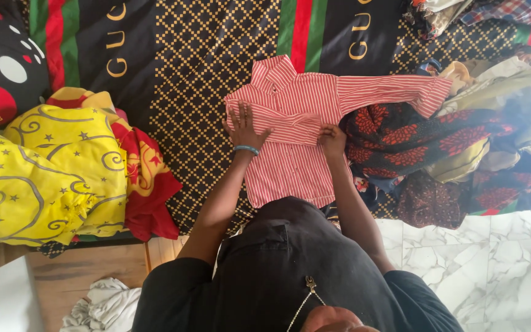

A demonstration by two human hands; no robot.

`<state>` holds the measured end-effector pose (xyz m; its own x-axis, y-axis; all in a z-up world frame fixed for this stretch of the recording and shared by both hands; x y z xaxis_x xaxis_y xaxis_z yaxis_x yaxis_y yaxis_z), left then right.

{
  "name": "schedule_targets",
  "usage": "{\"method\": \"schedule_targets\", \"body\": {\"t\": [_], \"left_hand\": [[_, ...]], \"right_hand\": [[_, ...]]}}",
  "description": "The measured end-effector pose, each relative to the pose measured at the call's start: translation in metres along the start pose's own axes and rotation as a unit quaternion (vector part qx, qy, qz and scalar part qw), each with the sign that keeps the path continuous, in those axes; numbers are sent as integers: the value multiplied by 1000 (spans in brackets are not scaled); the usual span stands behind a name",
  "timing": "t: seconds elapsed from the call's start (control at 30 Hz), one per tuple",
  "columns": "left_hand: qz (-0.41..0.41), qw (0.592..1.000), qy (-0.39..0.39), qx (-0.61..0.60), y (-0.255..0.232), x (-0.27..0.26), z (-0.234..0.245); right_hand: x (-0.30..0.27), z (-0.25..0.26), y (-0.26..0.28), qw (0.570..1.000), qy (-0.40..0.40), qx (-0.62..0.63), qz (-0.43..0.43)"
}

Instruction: The person folds a striped shirt on a bed, carries it to a closet, and places it on a shelf before returning to pick up a patterned garment.

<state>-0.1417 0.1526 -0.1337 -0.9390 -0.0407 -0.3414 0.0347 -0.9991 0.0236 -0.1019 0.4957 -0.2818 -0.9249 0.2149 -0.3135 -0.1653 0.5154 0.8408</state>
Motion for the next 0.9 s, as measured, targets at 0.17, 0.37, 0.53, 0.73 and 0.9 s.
{"method": "schedule_targets", "body": {"t": [0.17, 0.37, 0.53, 0.73, 0.9], "left_hand": [[-3, 1000, 24, 8, -2, 3, 2], [3, 994, 107, 19, 0, 9, -2], [10, 995, 100, -16, 6, 18, -17], [40, 992, 113, -31, 9, 20, -12], [33, 993, 114, 16, 10, 24, -21]], "right_hand": [[-1, -58, 51, 998, 2, 24, -60], [27, -71, 59, 985, 78, -129, 89], [23, -63, 58, 995, 8, -99, -22], [-22, -107, 129, 885, 65, -353, 297], [-22, -107, 132, 903, 34, -359, 235]]}}
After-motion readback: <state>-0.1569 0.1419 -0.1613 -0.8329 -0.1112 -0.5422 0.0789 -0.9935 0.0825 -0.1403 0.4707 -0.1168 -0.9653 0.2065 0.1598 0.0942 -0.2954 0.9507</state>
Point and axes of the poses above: each hand's wrist, its own x-axis towards the middle knuckle, its own z-axis out of the back of the hand, y = z × x, the point moved 9 cm from there along x, towards the middle knuckle, and after that the axes turned 14 degrees about x, right-handed, at the moved point
